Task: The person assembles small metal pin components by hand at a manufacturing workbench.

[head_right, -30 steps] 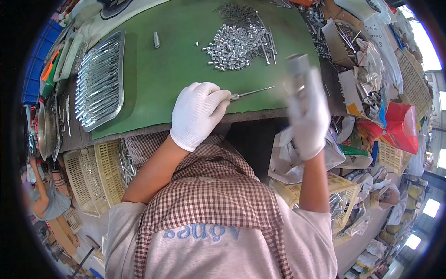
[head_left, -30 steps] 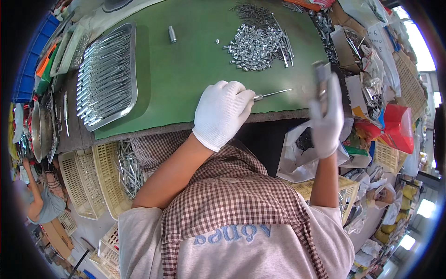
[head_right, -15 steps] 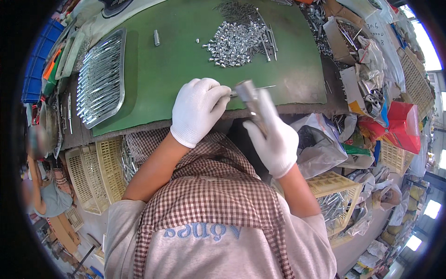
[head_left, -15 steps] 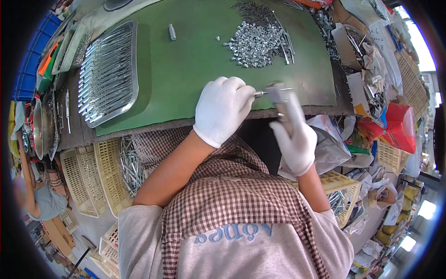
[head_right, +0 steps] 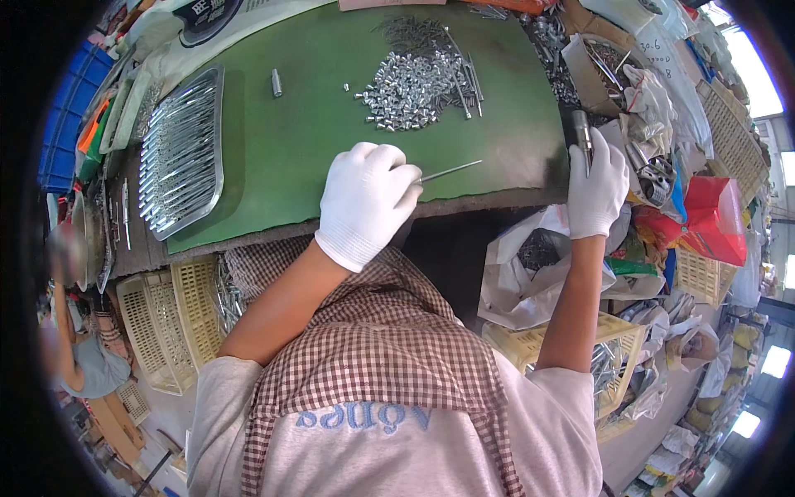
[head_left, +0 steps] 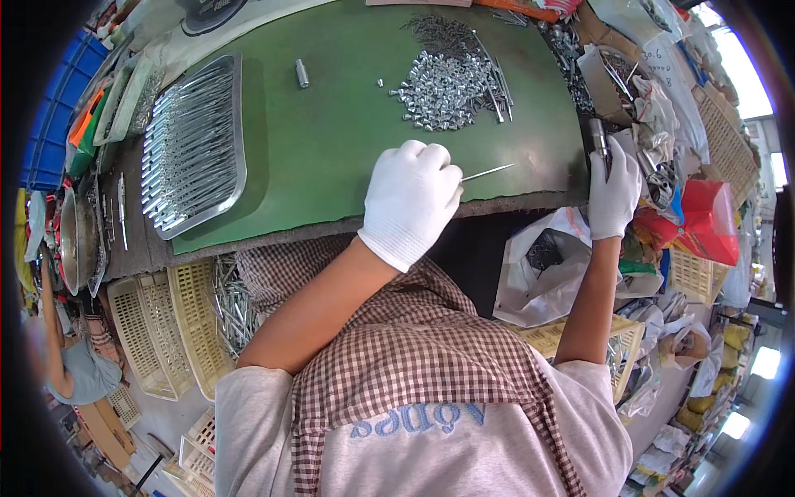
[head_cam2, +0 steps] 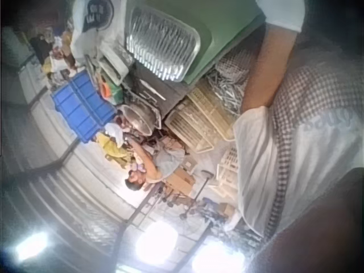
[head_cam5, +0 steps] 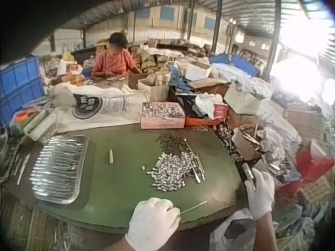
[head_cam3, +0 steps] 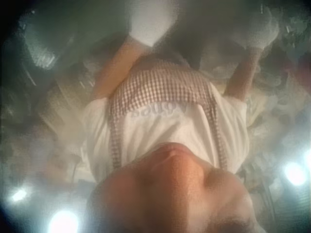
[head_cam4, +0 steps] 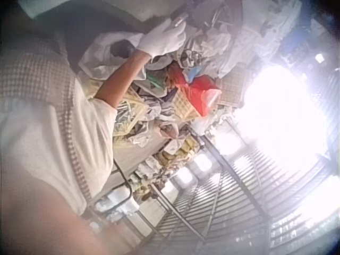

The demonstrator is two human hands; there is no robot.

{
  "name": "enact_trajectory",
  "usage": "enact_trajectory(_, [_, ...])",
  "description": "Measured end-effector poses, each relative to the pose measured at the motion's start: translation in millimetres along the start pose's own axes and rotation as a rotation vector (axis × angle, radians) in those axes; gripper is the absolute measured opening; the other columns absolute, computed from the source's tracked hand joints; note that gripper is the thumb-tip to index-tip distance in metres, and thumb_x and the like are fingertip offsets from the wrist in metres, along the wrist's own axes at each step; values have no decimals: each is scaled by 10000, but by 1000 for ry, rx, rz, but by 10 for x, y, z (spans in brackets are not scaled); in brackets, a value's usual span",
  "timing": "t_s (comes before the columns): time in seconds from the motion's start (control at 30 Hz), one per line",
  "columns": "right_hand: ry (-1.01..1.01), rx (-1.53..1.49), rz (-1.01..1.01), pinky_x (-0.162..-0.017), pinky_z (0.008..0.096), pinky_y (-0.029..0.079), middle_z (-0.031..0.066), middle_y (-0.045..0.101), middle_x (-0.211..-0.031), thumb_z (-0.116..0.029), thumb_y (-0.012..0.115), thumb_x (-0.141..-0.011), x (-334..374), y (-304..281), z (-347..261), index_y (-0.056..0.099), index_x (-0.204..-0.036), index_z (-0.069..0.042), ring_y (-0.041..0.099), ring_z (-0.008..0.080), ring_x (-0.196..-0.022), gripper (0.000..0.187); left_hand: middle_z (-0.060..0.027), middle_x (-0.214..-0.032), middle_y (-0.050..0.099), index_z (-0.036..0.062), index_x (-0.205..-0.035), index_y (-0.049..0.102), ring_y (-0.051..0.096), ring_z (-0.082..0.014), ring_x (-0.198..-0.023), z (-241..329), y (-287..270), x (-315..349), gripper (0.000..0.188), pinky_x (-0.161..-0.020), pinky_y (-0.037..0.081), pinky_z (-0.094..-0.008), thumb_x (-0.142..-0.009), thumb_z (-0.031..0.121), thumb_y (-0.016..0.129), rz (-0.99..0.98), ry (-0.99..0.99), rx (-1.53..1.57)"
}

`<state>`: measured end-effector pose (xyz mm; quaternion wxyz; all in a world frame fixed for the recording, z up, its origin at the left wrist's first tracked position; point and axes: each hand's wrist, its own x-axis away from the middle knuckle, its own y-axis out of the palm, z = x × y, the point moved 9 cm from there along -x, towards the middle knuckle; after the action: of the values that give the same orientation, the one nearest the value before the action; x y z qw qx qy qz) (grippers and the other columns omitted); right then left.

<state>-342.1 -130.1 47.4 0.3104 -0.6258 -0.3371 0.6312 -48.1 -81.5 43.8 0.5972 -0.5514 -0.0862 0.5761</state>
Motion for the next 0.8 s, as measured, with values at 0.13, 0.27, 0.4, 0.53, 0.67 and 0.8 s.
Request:
enact_trajectory(0.13, [-87,-488,-96,-865,413,500,168,685,-1018,-143,641,-921,-287,96,-769,695,-1038,-22,642,361,-961,177,-44,-856,605,96,-787,658,598,-266,-835,17,-55,26,113,-707,485,-419,-704,119,731,-13,-36,-48])
enact_trajectory(0.27, [-183,-484,-211,-856,425,506,183,685,-1014,-183,634,-929,-511,518,-1002,696,-1013,-30,644,372,-958,186,-43,-871,603,118,-815,635,601,-272,-844,-235,-444,65,139,-718,486,-425,-711,125,726,80,-50,-91])
enact_trajectory(0.4, [-122,-341,-386,-814,458,492,201,655,-950,-278,672,-905,-678,799,-970,643,-974,-37,627,401,-921,252,-62,-927,629,110,-873,649,595,-308,-919,-1039,-1389,121,68,-814,475,-438,-815,144,640,67,-68,-465])
enact_trajectory(0.53, [-139,-316,-422,-797,482,486,205,638,-941,-239,623,-918,-724,988,-986,611,-972,-40,622,418,-883,207,-132,-1061,692,51,-1040,685,648,-310,-1044,-2385,-2355,367,214,-910,497,-386,-926,216,609,43,-437,-514])
enact_trajectory(0.67, [-120,-245,-472,-806,505,484,214,643,-955,-224,566,-924,-761,1046,-1013,605,-969,-40,626,431,-891,193,-111,-1070,705,119,-1076,706,648,-318,-1022,-2943,-2526,403,234,-895,501,-402,-930,268,599,-143,-519,-445])
enact_trajectory(0.8, [-66,-189,-496,-814,501,479,231,648,-947,-219,568,-920,-788,1060,-1037,599,-977,-26,619,438,-911,203,-106,-1083,720,87,-1079,717,662,-297,-1032,-3094,-2418,412,244,-924,497,-368,-921,236,607,-212,-541,-462])
